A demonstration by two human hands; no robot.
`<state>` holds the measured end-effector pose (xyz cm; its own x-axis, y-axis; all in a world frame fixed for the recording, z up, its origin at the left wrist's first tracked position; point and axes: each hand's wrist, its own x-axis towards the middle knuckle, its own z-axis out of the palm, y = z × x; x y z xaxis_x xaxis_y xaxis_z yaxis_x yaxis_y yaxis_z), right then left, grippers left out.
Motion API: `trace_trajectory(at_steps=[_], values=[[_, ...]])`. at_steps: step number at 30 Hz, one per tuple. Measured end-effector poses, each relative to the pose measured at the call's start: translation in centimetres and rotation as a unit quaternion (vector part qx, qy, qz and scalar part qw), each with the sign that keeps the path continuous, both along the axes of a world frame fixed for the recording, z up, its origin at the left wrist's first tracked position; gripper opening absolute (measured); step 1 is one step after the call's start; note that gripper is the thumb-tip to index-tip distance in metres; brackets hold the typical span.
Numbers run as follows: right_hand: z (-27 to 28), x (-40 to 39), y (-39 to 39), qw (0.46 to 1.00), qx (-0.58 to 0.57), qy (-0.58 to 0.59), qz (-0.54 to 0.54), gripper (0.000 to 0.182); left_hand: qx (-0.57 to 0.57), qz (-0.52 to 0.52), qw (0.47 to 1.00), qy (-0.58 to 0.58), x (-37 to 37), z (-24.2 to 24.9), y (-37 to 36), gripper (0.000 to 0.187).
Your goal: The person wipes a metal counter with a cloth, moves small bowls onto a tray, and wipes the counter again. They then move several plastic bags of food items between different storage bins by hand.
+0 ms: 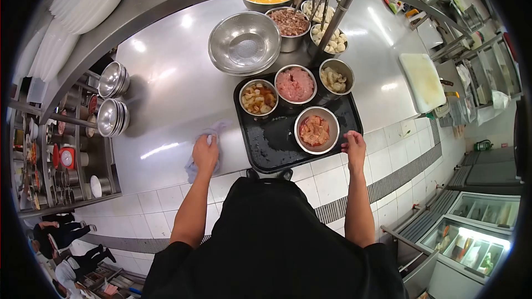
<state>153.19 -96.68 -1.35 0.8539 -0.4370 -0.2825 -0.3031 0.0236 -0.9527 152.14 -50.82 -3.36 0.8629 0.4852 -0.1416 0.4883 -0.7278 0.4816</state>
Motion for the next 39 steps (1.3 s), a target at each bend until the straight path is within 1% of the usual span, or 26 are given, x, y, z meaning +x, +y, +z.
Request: trace_trajectory(at_steps=[2,5,7,9,10,11,12,13,14,15,16,17,18,19,21,23,24,25,28,29,31,32,34,37,38,39], values=[[-0.3,-0.5,0.9,1.0,-0.015,-0.013,-0.007,0.019,-0.004,-0.011,0.999,-0.034,0.0,-0.7,0.0,0.033],[-0.4,-0.4,0.8,0.996,-0.055,-0.067,-0.029,0.017,-0.028,-0.091,0.978,-0.185,1.0,-1.0,-1.8,0.035],[-0.1,-0.7,1.1,0.996,-0.058,-0.036,-0.051,0.016,-0.091,-0.057,0.981,-0.159,0.3,1.2,-3.3,0.034],[-0.7,-1.0,0.8,0.994,-0.078,-0.029,-0.067,0.014,-0.128,-0.048,0.971,-0.195,-0.3,1.1,-3.3,0.032],[-0.5,-1.1,1.0,0.991,-0.067,-0.06,-0.094,0.012,-0.133,-0.061,0.969,-0.201,-0.7,0.1,-2.8,0.032],[-0.2,-1.3,0.7,0.99,-0.07,-0.066,-0.108,0.012,-0.135,-0.044,0.964,-0.224,-0.9,-1.2,-2.2,0.031],[0.2,-1.4,0.5,0.991,-0.062,-0.053,-0.106,0.012,-0.136,-0.024,0.959,-0.247,-0.5,-1.1,-2.2,0.031],[0.4,-1.6,0.4,0.993,-0.053,-0.04,-0.102,0.011,-0.139,-0.035,0.958,-0.249,0.3,-1.2,-2.3,0.031],[0.6,-1.9,-0.1,0.991,-0.081,-0.049,-0.094,0.014,-0.146,-0.017,0.956,-0.256,0.4,-1.6,-2.3,0.031],[0.9,-2.1,-0.4,0.992,-0.079,-0.038,-0.093,0.014,-0.148,0.009,0.955,-0.255,-0.5,-1.6,-2.2,0.03],[1.3,-1.9,-1.0,0.991,-0.091,-0.044,-0.092,0.016,-0.144,0.016,0.959,-0.242,-1.0,-1.1,-2.2,0.03],[1.6,-2.1,-1.3,0.99,-0.101,-0.048,-0.088,0.019,-0.121,0.002,0.96,-0.254,-0.9,-0.7,-2.4,0.03],[1.7,-2.1,-1.8,0.991,-0.092,-0.037,-0.087,0.021,-0.098,-0.012,0.957,-0.272,-0.3,0.0,-2.7,0.029],[1.7,-1.9,-2.6,0.993,-0.083,-0.03,-0.084,0.023,-0.091,-0.002,0.959,-0.267,0.0,0.5,-3.1,0.029],[0.9,-1.4,-4.0,0.989,-0.108,-0.046,-0.094,0.019,-0.138,-0.005,0.95,-0.279,0.1,1.6,-3.9,0.029],[0.5,0.0,-5.4,0.99,-0.075,-0.07,-0.096,0.023,-0.134,0.007,0.947,-0.291,0.3,1.9,-5.1,0.029],[-0.1,0.8,-6.3,0.994,-0.06,-0.056,-0.076,0.026,-0.14,0.011,0.942,-0.305,0.6,1.9,-5.9,0.03],[0.1,1.9,-6.8,0.995,-0.052,-0.054,-0.06,0.026,-0.129,0.024,0.943,-0.305,0.8,1.9,-6.8,0.03],[0.4,4.5,-8.7,0.998,-0.05,-0.035,-0.019,0.025,-0.138,0.018,0.946,-0.294,1.0,2.2,-10.4,0.032],[0.3,5.5,-9.5,0.999,-0.044,-0.033,-0.004,0.025,-0.128,0.031,0.947,-0.293,1.2,2.5,-12.2,0.032],[0.0,6.9,-11.2,0.999,-0.022,-0.027,0.04,0.024,-0.138,0.067,0.948,-0.278,1.8,3.4,-15.9,0.035],[-0.6,7.5,-12.3,0.998,-0.015,-0.023,0.05,0.024,-0.156,0.078,0.945,-0.277,2.0,3.1,-17.2,0.036],[-2.1,9.1,-14.3,0.994,-0.046,-0.022,0.096,0.022,-0.144,0.093,0.944,-0.281,2.4,4.2,-20.0,0.036],[-3.4,10.3,-16.5,0.991,-0.04,-0.021,0.128,0.018,-0.152,0.113,0.945,-0.267,1.9,4.2,-22.6,0.037],[-3.0,10.6,-17.1,0.988,-0.047,0.039,0.14,0.018,-0.123,0.103,0.945,-0.284,1.1,3.7,-23.1,0.037],[-6.4,11.4,-18.5,0.971,-0.151,0.035,0.182,0.02,-0.1,0.088,0.941,-0.312,1.2,3.4,-23.6,0.037]])
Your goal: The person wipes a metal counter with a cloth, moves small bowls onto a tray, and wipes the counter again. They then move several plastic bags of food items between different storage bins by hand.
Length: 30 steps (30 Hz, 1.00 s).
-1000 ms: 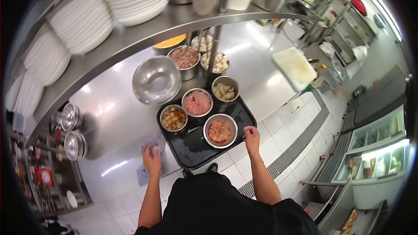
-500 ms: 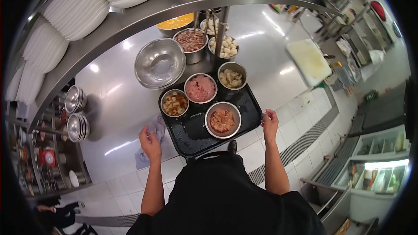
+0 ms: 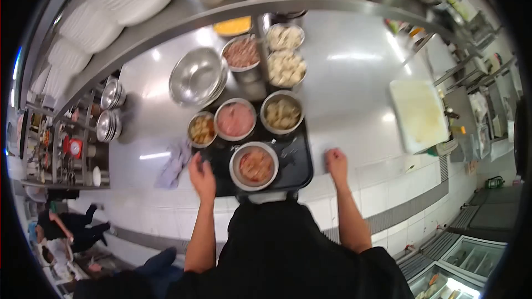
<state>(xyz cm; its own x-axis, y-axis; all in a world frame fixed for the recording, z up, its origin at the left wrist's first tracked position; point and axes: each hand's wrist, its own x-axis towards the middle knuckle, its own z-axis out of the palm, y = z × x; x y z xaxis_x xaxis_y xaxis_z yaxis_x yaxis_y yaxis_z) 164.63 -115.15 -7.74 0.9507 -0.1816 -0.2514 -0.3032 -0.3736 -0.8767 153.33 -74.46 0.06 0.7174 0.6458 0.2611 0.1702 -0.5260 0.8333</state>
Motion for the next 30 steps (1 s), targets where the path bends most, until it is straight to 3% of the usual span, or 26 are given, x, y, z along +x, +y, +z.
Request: trace_trajectory(at_steps=[1,2,3,4,7,10,12,13,14,15,16,19,23,24,30], values=[[-2.5,0.5,-0.8,0.999,-0.027,-0.038,0.013,0.022,-0.026,0.013,1.0,-0.01,0.0,0.0,-0.7,0.036],[-1.6,0.9,-0.7,1.0,0.009,0.001,-0.001,0.018,-0.052,0.021,0.998,-0.021,-0.6,-0.2,-1.2,0.035],[-2.7,1.7,-0.7,0.991,0.02,-0.131,-0.008,0.013,-0.047,0.034,0.998,-0.026,-0.8,-0.5,-1.5,0.035],[-1.1,2.5,-0.9,0.99,0.106,-0.098,-0.006,0.015,-0.04,0.048,0.998,-0.026,-1.2,-0.9,-1.8,0.035],[7.2,5.9,-1.8,0.987,0.107,-0.116,-0.032,0.014,-0.057,0.067,0.995,-0.036,-0.7,-0.6,-2.7,0.035],[9.3,9.8,-5.1,0.973,0.069,-0.221,-0.015,0.014,-0.012,0.064,0.998,-0.017,-0.6,1.2,-3.4,0.033],[9.9,12.8,-6.5,0.912,0.263,-0.315,-0.004,0.011,0.003,0.087,0.996,-0.009,-0.3,0.6,-2.8,0.031],[12.7,12.9,-6.4,0.94,0.182,-0.289,-0.004,0.01,0.006,0.109,0.994,-0.015,-0.3,1.3,-3.0,0.028],[14.6,12.9,-5.9,0.948,0.127,-0.292,-0.005,0.009,0.09,0.116,0.989,-0.026,-0.4,1.5,-2.7,0.025],[16.3,12.0,-4.2,0.942,0.16,-0.291,-0.046,0.01,0.048,0.128,0.99,-0.038,-0.7,1.8,-2.9,0.022],[16.2,11.6,-3.6,0.954,0.149,-0.261,-0.019,0.012,0.047,0.133,0.988,-0.056,-1.0,2.1,-2.9,0.021],[10.7,10.8,-3.9,0.973,0.126,-0.172,0.084,0.014,-0.008,0.15,0.988,-0.042,-3.0,2.3,-3.1,0.021],[5.6,7.5,-1.4,0.977,0.155,-0.103,0.102,0.014,-0.014,0.194,0.981,-0.017,-6.4,-1.1,-2.2,0.019],[5.7,6.4,-0.8,0.981,0.136,-0.082,0.11,0.014,-0.078,0.211,0.974,-0.013,-7.2,-2.5,-1.9,0.019],[7.0,3.4,0.7,0.986,0.126,-0.035,0.102,0.018,-0.055,0.221,0.974,0.017,-10.1,-2.4,-0.3,0.021]])
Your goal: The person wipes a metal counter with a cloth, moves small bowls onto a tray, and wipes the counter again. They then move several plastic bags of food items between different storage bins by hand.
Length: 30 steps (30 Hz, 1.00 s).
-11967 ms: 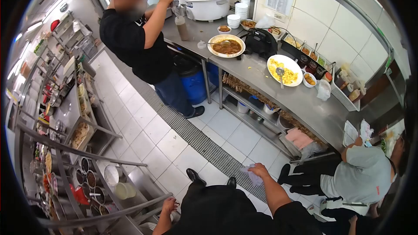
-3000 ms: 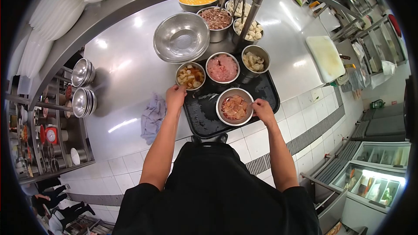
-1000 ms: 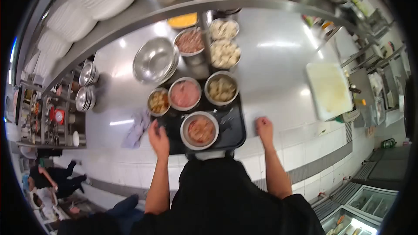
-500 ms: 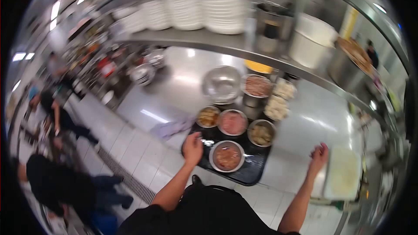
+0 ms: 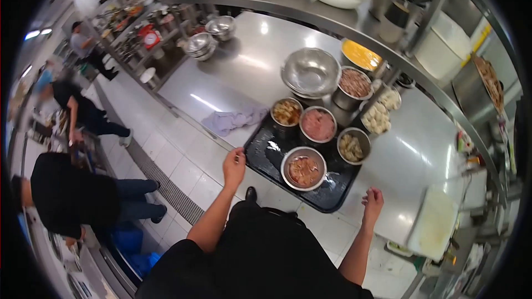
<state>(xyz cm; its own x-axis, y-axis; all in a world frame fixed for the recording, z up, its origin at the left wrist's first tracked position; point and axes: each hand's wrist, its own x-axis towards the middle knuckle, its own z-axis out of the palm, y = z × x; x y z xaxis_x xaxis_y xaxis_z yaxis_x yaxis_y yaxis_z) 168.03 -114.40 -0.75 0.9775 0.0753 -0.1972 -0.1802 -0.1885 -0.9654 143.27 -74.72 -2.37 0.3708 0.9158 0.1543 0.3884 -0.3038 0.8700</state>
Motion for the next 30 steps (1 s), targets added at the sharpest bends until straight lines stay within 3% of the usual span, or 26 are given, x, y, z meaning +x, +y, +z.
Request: trace_trajectory(at_steps=[2,6,12,14,16,17,22,24,28,30], values=[[-0.9,-0.1,-0.8,0.999,-0.033,-0.007,0.025,0.018,-0.021,-0.017,1.0,-0.004,0.2,-0.1,1.0,0.022],[1.0,-2.5,0.0,0.998,-0.035,-0.031,-0.041,0.018,-0.046,-0.045,0.998,-0.005,1.0,0.7,2.4,0.022],[-0.2,-6.7,2.6,0.996,-0.06,-0.033,-0.058,0.016,-0.003,-0.066,0.997,0.048,-0.4,0.9,8.1,0.029],[1.0,-8.9,4.7,0.996,0.027,-0.049,-0.074,0.023,0.244,-0.081,0.96,0.11,0.5,-0.4,11.0,0.034],[0.6,-9.7,5.7,0.998,-0.016,-0.044,-0.042,0.03,0.236,-0.086,0.959,0.128,2.9,-1.6,13.4,0.036],[0.6,-9.8,8.8,0.999,-0.025,-0.038,-0.025,0.029,0.2,-0.131,0.933,0.268,4.3,-1.0,13.6,0.036],[2.5,-11.3,12.8,0.997,-0.057,-0.054,-0.014,0.024,0.253,-0.163,0.924,0.235,3.5,-3.9,13.7,0.022],[2.3,-11.4,14.9,0.999,-0.021,-0.04,-0.007,0.021,0.202,-0.22,0.928,0.223,2.7,-4.1,14.2,0.023],[2.9,-13.0,19.8,0.996,0.021,-0.066,0.054,0.016,0.111,-0.186,0.963,0.161,2.9,-4.1,16.3,0.033],[3.3,-13.8,22.5,0.983,-0.033,-0.109,0.141,0.023,-0.176,-0.212,0.961,-0.009,2.6,-1.2,17.2,0.037]])
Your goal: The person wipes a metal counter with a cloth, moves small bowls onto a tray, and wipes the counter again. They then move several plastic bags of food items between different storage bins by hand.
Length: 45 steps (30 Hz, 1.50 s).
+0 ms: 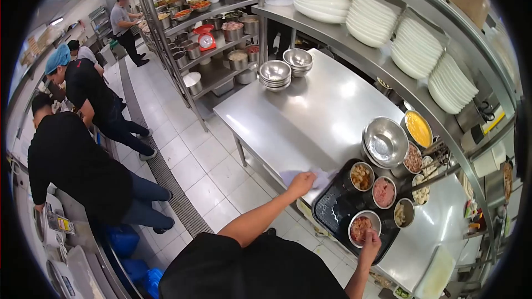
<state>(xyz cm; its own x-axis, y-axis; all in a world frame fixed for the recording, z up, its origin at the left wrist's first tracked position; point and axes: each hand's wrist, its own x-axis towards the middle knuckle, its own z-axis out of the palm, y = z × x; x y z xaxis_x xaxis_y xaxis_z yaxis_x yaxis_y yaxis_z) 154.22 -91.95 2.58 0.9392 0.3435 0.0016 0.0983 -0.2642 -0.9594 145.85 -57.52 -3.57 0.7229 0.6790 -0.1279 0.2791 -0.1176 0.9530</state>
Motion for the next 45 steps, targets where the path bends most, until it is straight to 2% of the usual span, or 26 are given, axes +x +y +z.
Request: trace_trajectory(at_steps=[2,4,5,6,7,9,11,14,17,21,22,23,26,28,30,32,33,35,36,38,40,41,42,43,44,45], values=[[2.8,-2.3,5.2,0.98,0.063,0.168,0.087,0.032,-0.148,-0.038,0.986,-0.062,-1.9,4.0,-0.6,0.036],[5.1,-4.9,11.9,0.971,0.085,0.207,0.088,0.045,-0.193,-0.096,0.969,-0.12,-4.1,7.9,-1.8,0.035],[5.6,-5.5,14.4,0.937,0.14,0.296,0.124,0.044,-0.193,-0.096,0.969,-0.119,-5.1,8.7,-2.4,0.035],[5.6,-5.8,16.5,0.891,0.192,0.38,0.159,0.043,-0.017,-0.108,0.986,-0.124,-6.1,9.2,-3.1,0.032],[5.7,-6.0,18.4,0.89,0.192,0.38,0.162,0.043,0.161,-0.115,0.972,-0.127,-6.8,9.5,-3.4,0.031],[5.1,-6.4,21.4,0.78,0.268,0.502,0.26,0.039,0.12,-0.083,0.983,-0.114,-8.1,10.3,-3.1,0.034],[2.6,-7.3,23.9,0.781,0.28,0.494,0.261,0.039,0.111,-0.03,0.984,-0.137,-8.8,10.3,-2.9,0.049],[0.5,-7.6,26.2,0.789,0.277,0.472,0.279,0.037,0.089,0.102,0.972,-0.192,-9.0,10.1,-2.7,0.05],[0.2,-7.6,27.1,0.809,0.252,0.443,0.294,0.036,0.135,0.158,0.955,-0.211,-8.7,10.7,-1.9,0.043],[4.6,-8.0,26.7,0.843,0.176,0.42,0.287,0.034,0.154,0.15,0.961,-0.172,-8.0,11.7,-0.4,0.028],[4.6,-7.5,25.6,0.817,0.243,0.404,0.333,0.034,0.113,0.116,0.965,-0.208,-7.2,10.6,0.1,0.027],[4.8,-6.9,24.5,0.837,0.226,0.387,0.314,0.039,0.079,0.104,0.975,-0.18,-6.6,12.3,0.0,0.025],[6.8,-6.8,19.7,0.923,0.114,0.184,0.318,0.043,0.162,0.062,0.955,-0.239,-2.5,7.9,2.5,0.025],[6.5,-6.5,14.5,0.94,0.053,0.151,0.301,0.043,0.142,0.044,0.981,-0.127,0.1,10.6,2.0,0.029],[6.7,-6.9,7.3,0.894,0.121,0.26,0.345,0.04,0.373,-0.067,0.923,0.071,1.2,6.9,3.8,0.033],[5.1,-8.1,0.0,0.911,0.098,0.314,0.25,0.038,0.508,-0.045,0.86,0.02,1.8,6.3,2.9,0.031],[3.6,-9.0,-4.1,0.929,0.093,0.319,0.162,0.037,0.511,-0.065,0.857,0.005,2.6,7.6,0.6,0.031],[-3.1,-12.1,-12.9,0.95,0.075,0.3,-0.03,0.036,0.246,-0.157,0.956,-0.036,2.4,10.1,-6.2,0.028],[-7.7,-14.2,-17.3,0.951,0.059,0.274,-0.132,0.035,0.225,-0.21,0.95,-0.058,2.6,11.1,-10.8,0.025],[-15.5,-20.4,-26.1,0.909,-0.195,0.209,-0.305,0.029,0.185,-0.345,0.916,-0.086,2.6,10.7,-20.7,0.021],[-20.3,-29.3,-33.4,0.849,-0.273,0.238,-0.385,0.031,0.048,-0.495,0.864,-0.078,1.1,10.8,-31.7,0.019],[-30.4,-35.3,-38.6,0.856,-0.381,0.213,-0.276,0.032,0.04,-0.571,0.817,-0.069,1.1,8.8,-36.1,0.02],[-28.5,-39.1,-40.1,0.809,-0.371,0.302,-0.341,0.026,0.011,-0.615,0.788,-0.011,1.1,6.7,-40.2,0.023],[-28.5,-43.0,-42.1,0.806,-0.255,0.391,-0.364,0.021,-0.017,-0.653,0.755,0.049,0.9,4.2,-43.9,0.026],[-26.3,-45.4,-43.4,0.751,-0.147,0.463,-0.447,0.021,-0.013,-0.662,0.748,0.047,1.0,1.3,-46.8,0.026],[-23.5,-47.1,-44.3,0.677,-0.032,0.525,-0.516,0.02,0.088,-0.682,0.723,0.067,1.4,-2.1,-48.4,0.031]])
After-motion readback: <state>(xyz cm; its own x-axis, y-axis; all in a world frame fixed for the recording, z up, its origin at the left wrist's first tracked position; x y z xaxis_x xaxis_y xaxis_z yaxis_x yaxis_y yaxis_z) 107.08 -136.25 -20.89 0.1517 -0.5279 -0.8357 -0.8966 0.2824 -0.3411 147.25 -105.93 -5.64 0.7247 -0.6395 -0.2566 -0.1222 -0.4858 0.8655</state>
